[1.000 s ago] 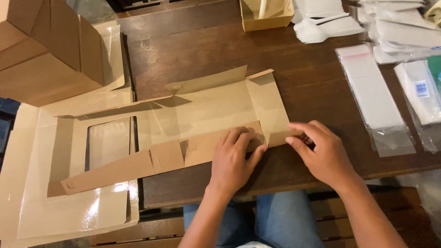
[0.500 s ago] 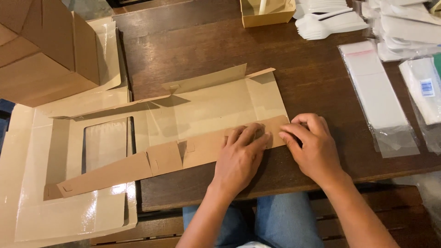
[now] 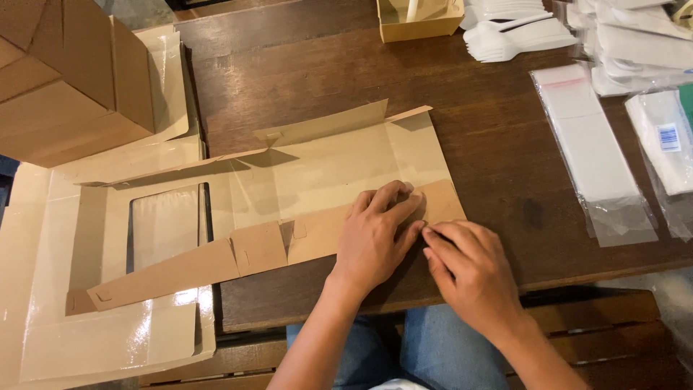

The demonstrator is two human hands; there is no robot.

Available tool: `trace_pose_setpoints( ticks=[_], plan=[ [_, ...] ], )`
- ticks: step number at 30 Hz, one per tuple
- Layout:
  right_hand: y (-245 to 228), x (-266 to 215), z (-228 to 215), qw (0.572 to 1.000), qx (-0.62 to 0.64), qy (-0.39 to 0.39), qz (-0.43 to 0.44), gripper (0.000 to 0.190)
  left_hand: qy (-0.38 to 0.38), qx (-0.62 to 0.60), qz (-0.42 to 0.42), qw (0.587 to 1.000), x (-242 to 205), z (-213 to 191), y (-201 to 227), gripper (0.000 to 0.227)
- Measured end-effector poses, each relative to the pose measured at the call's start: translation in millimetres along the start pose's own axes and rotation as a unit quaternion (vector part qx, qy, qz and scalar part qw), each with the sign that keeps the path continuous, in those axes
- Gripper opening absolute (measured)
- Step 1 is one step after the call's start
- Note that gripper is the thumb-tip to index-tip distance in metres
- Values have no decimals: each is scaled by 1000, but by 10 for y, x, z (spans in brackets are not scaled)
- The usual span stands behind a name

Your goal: Assembling a cardboard box with a clear window by folding along pre-scored lines and tucking in tabs.

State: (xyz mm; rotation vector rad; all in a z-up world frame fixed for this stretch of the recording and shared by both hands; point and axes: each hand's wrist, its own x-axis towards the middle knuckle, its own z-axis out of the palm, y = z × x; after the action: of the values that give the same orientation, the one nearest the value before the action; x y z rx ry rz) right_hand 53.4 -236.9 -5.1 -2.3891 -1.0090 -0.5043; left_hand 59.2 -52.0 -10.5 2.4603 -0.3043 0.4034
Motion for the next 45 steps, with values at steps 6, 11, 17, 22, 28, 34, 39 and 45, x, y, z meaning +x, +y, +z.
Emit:
trace_pose_setpoints(
  ticks=[6,11,17,22,28,34,39,45],
  plan=[
    [-157,-41,87,997,-72,9,-13,32,21,12,28,999,14,20,-23,19],
    [-39,-140,62,995,-92,-28,-3,36,45,29,41,998,4,49,-35,20],
    [266,-261,-48,985,-162,-37,49,35,43,23,38,998,-10,44,-34,23],
    [163,-251,-59,980,-185,-7,68,30,37,35,35,998,-14,47,-26,26],
    [-23,-172,135,989,-131,3,74,33,26,46,36,998,-26,56,-46,33],
    [-52,-117,66,995,-85,-15,60,34,31,40,29,998,-14,57,-20,32],
    [293,-260,30,992,-97,-25,72,31,15,31,12,999,-41,37,4,32],
    [223,-271,26,985,-114,1,131,31,0,31,-8,999,-52,50,0,33]
  ],
)
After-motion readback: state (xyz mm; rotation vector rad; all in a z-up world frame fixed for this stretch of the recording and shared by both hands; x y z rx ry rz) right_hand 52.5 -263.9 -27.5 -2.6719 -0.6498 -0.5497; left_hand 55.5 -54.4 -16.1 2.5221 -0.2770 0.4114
